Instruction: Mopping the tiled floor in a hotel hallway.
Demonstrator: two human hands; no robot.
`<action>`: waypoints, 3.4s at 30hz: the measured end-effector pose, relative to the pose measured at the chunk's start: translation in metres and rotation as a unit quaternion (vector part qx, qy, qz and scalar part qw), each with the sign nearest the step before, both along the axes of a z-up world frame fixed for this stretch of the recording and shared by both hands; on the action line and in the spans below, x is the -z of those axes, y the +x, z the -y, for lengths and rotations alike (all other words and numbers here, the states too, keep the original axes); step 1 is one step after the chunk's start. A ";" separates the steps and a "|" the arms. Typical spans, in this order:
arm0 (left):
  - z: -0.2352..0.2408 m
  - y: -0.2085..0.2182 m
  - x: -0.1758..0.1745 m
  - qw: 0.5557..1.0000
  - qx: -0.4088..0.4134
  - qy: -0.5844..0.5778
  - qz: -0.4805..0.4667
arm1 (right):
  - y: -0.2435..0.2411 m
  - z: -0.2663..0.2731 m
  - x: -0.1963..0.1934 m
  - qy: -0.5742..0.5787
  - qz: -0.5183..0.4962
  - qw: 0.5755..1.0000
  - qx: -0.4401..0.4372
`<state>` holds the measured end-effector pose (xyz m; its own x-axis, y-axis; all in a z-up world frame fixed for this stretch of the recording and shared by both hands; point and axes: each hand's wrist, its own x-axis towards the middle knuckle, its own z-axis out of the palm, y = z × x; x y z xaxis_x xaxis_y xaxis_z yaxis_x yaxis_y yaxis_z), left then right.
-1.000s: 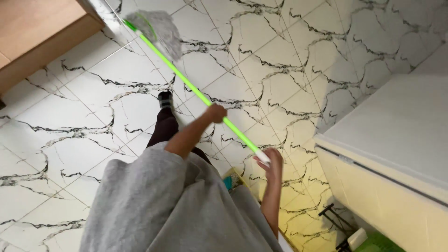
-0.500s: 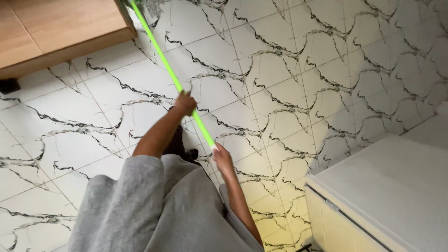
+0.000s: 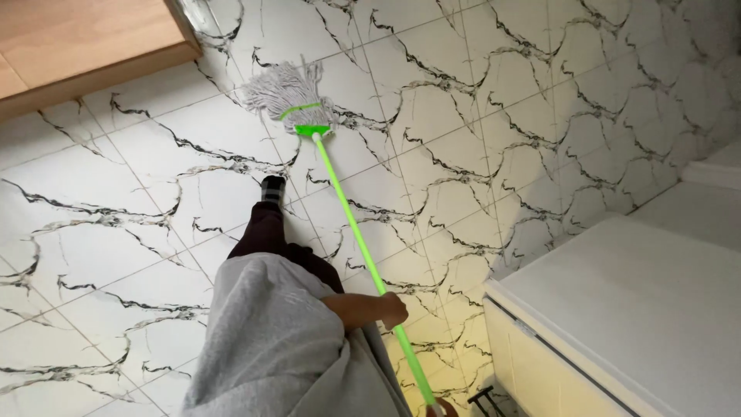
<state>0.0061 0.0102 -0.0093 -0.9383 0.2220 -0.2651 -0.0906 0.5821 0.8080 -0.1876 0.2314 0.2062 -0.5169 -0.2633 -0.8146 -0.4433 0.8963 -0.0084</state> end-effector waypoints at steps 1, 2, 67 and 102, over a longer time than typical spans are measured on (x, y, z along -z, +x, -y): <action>-0.006 0.004 0.004 1.000 0.010 0.006 -0.001 | 0.001 0.002 -0.001 0.035 -0.013 0.999 0.017; 0.000 0.004 0.006 1.000 0.007 0.008 -0.003 | 0.005 0.004 -0.001 0.037 -0.015 0.999 0.014; 0.544 0.055 0.092 0.844 -0.487 -0.190 0.121 | 0.030 0.634 0.115 -0.246 0.242 0.938 -0.026; 0.225 0.368 0.057 0.579 -0.805 -0.113 0.056 | 0.338 0.545 0.053 -0.397 0.480 0.750 0.224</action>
<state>0.3740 -0.2147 -0.0662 0.1458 -0.9700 -0.1946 -0.7078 -0.2398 0.6644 0.1504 -0.3140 0.1534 0.0267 -0.8369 -0.5466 0.4523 0.4978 -0.7400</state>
